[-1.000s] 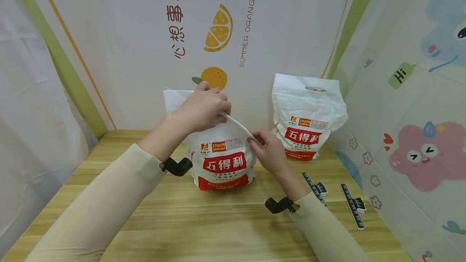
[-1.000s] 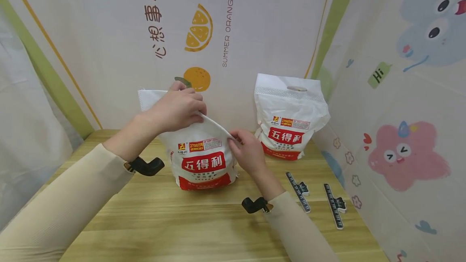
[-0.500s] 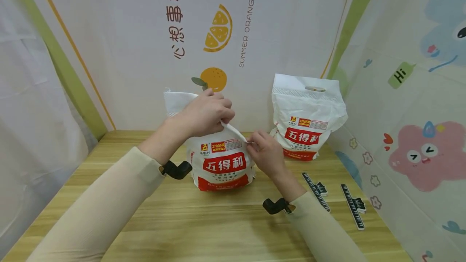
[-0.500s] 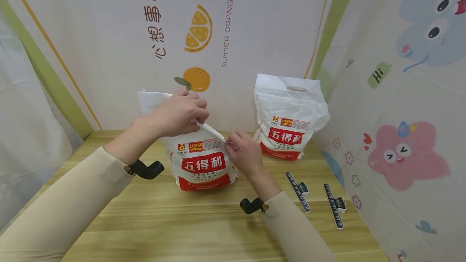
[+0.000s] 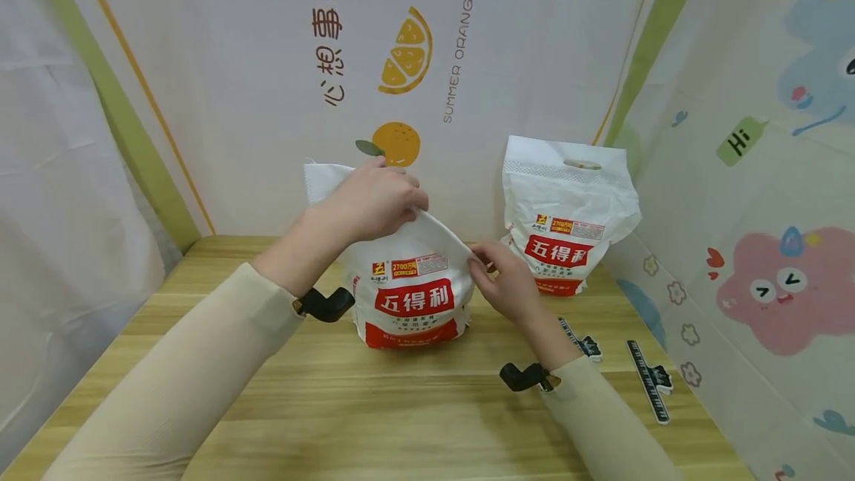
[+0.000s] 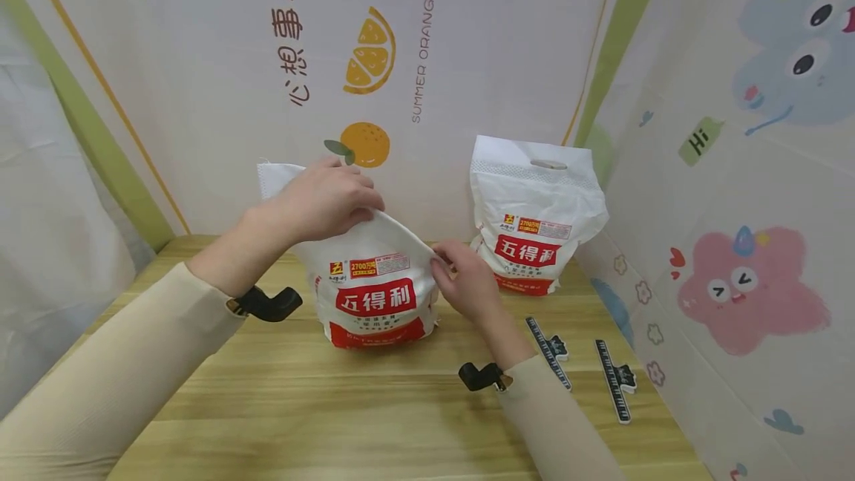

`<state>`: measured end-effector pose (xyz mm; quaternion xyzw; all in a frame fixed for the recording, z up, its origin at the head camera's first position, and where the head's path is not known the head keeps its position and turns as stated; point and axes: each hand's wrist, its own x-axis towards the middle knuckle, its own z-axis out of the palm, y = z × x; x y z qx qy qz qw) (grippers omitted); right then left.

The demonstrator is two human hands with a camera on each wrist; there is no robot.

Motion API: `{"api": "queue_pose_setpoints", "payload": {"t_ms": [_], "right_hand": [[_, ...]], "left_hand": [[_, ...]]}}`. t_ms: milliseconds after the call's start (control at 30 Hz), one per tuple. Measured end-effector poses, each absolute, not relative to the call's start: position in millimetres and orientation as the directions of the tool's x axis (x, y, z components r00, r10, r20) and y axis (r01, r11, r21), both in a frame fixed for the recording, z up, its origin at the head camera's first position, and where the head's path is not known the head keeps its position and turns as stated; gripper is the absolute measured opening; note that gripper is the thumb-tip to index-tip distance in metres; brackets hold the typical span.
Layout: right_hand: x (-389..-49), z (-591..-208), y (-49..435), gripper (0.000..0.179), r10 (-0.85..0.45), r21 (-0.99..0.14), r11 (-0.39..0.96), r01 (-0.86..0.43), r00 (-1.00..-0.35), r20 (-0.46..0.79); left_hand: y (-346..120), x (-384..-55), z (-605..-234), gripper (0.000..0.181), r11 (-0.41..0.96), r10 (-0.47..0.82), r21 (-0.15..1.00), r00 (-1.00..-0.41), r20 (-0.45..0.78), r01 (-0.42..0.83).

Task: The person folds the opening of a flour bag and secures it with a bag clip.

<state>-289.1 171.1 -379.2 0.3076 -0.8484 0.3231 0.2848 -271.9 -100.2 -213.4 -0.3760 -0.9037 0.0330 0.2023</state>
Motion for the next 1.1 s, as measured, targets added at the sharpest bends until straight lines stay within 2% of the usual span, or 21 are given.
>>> {"api": "queue_pose_setpoints", "payload": {"t_ms": [200, 367, 500, 733, 1100], "right_hand": [[-288, -380, 174, 0.011, -0.274, -0.498, 0.654, -0.570, -0.791, 0.546], [-288, -376, 169, 0.011, -0.240, -0.536, 0.688, -0.489, -0.851, 0.467], [-289, -375, 169, 0.010, -0.246, -0.569, 0.669, -0.477, -0.865, 0.437], [-289, -376, 173, 0.011, -0.280, -0.581, 0.632, -0.513, -0.850, 0.446], [-277, -379, 204, 0.031, -0.272, -0.566, 0.717, -0.406, -0.911, 0.309]], "left_hand": [[-94, -272, -213, 0.013, 0.736, 0.672, -0.183, -0.671, 0.314, 0.652], [-94, -270, -213, 0.012, 0.745, 0.660, -0.166, -0.680, 0.320, 0.646], [-97, -269, -214, 0.011, 0.739, 0.663, -0.153, -0.667, 0.340, 0.656], [-98, -271, -217, 0.011, 0.722, 0.675, -0.142, -0.644, 0.359, 0.677], [-97, -271, -220, 0.010, 0.713, 0.681, -0.144, -0.628, 0.377, 0.686]]}}
